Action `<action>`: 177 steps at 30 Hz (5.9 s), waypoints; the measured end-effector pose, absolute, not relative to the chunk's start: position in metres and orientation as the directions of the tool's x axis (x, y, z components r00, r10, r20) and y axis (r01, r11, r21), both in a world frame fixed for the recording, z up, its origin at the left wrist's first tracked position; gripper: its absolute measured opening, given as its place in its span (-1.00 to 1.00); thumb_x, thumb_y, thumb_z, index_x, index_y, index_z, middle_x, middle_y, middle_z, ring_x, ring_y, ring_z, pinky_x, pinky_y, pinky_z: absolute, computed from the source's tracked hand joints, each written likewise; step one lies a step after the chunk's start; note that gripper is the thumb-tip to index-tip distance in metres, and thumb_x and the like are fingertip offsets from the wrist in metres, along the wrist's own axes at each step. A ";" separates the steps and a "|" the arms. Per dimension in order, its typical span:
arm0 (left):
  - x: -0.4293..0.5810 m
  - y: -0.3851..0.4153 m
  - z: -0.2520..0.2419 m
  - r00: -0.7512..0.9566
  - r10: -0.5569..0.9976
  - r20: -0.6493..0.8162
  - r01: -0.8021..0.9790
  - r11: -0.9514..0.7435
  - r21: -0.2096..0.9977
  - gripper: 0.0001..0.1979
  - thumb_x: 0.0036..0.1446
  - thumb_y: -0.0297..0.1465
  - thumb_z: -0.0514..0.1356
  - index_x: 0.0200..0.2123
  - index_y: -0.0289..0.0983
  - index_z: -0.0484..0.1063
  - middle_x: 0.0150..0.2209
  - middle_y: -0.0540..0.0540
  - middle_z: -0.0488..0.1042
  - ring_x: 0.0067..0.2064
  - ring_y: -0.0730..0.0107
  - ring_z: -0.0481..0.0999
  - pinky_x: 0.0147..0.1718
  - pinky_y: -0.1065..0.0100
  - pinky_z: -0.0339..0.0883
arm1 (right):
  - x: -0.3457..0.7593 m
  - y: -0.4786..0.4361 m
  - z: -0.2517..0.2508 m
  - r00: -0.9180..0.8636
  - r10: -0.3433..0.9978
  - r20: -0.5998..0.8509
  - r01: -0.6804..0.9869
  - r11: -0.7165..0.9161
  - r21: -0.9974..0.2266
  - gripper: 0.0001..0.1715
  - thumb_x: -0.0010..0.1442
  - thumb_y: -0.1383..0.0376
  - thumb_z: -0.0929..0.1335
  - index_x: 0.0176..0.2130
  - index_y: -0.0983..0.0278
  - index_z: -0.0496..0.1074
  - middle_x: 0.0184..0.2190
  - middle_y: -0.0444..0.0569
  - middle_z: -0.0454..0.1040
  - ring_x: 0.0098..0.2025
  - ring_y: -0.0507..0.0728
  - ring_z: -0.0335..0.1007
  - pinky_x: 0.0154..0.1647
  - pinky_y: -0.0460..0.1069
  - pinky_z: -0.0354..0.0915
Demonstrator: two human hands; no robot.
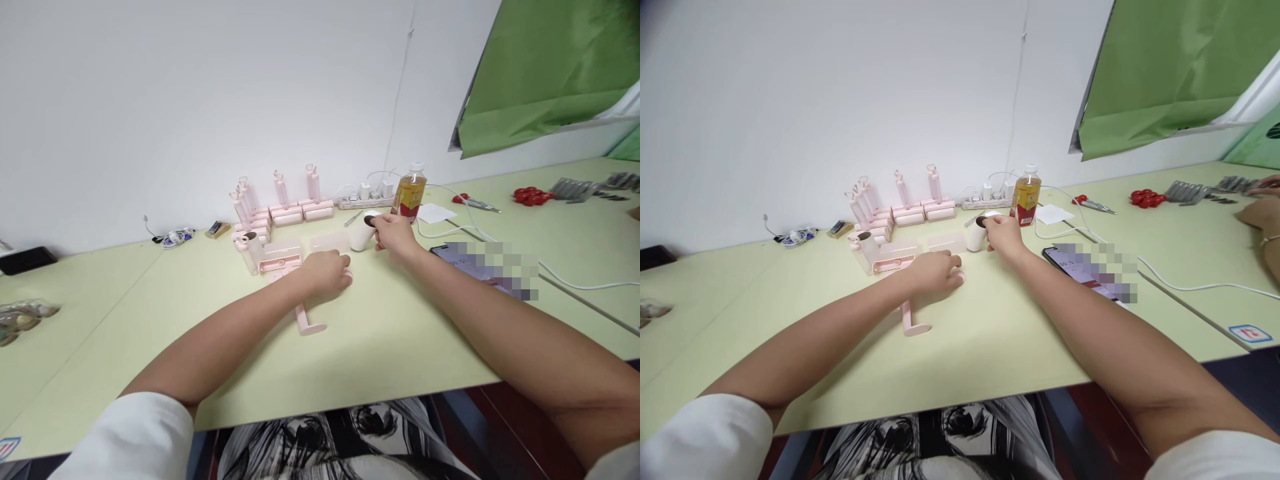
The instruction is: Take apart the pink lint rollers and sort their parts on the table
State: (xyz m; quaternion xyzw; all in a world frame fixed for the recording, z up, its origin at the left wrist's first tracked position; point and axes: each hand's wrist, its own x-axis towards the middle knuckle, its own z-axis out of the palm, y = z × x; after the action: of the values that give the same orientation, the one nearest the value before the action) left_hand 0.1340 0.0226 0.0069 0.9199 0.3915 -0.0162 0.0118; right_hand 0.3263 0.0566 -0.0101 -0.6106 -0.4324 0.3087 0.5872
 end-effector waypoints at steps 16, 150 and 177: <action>0.159 0.041 -0.007 0.661 0.750 -0.033 0.749 -0.662 -0.017 -0.64 0.31 -0.25 -0.11 -0.04 -0.29 0.36 -0.11 -0.25 0.51 -0.12 0.09 0.53 -0.21 0.19 0.36 | 0.321 0.069 -0.016 0.410 0.900 0.145 0.175 0.079 -0.981 -0.61 0.26 0.08 0.30 -0.47 0.27 0.31 -0.71 -0.18 0.27 -0.75 -0.01 0.19 -0.72 -0.09 0.26; 0.002 -0.012 -0.014 0.601 0.734 0.317 0.546 -0.667 0.508 -0.70 0.24 -0.15 0.08 -0.14 -0.25 0.38 -0.42 0.02 0.36 -0.42 0.46 0.32 -0.39 0.42 0.19 | 0.280 0.051 -0.028 -0.329 0.879 0.346 0.944 0.316 0.094 -0.63 0.29 0.28 0.21 -0.30 0.31 0.57 -0.33 0.12 0.55 -0.27 0.22 0.24 -0.30 0.06 -0.11; 0.029 -0.031 -0.021 0.518 0.802 0.299 0.552 -0.580 0.599 -0.73 0.11 -0.17 0.21 -0.38 -0.28 0.33 -0.48 0.03 0.35 -0.47 0.48 0.26 -0.49 0.43 0.08 | 0.230 -0.041 -0.025 -0.462 0.818 0.344 0.047 0.410 -0.911 -0.59 0.10 0.10 0.45 -0.07 0.21 0.51 -0.37 -0.05 0.48 -0.29 0.12 0.39 -0.26 0.01 0.32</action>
State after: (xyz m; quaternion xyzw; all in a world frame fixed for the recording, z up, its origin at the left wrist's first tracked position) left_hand 0.0290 -0.0311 -0.0206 0.8426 0.4015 0.2826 0.2210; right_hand 0.2304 -0.0411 -0.0246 -0.2984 -0.7246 0.4537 0.4245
